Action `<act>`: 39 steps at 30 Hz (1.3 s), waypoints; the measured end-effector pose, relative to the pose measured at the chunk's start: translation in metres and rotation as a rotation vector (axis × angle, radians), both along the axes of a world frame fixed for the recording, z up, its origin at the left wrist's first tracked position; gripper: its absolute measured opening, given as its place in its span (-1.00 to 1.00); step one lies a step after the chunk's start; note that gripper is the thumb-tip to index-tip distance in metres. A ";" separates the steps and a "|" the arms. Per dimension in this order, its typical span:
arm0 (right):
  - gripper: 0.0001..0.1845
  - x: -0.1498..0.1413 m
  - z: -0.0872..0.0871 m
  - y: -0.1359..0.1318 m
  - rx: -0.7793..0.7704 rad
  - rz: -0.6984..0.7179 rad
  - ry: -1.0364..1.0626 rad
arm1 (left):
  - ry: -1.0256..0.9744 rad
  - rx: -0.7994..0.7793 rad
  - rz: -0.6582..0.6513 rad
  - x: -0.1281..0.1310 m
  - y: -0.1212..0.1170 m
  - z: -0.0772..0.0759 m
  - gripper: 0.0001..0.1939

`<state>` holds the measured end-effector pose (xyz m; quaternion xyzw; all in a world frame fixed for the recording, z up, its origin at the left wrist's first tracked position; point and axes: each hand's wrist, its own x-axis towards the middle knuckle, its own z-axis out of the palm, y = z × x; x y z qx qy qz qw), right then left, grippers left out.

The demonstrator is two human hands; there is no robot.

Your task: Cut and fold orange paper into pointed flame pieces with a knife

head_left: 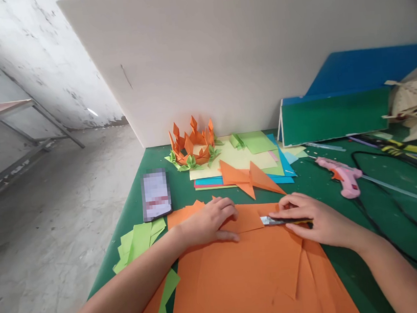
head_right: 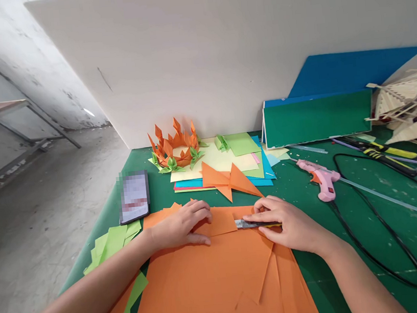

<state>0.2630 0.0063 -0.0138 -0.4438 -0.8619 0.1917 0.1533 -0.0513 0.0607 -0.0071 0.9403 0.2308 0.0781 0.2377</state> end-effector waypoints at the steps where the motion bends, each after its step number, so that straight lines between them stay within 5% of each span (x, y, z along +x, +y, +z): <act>1: -0.56 -0.001 0.000 0.000 -0.010 0.013 0.004 | 0.003 -0.006 0.002 -0.001 0.000 0.000 -0.66; 29: -0.55 -0.008 -0.004 0.001 0.013 0.004 -0.002 | 0.065 0.105 0.053 0.002 -0.003 0.000 -0.79; 39: -0.53 -0.002 -0.009 0.003 -0.060 0.010 -0.010 | 0.076 0.034 0.055 0.001 0.005 0.003 -0.74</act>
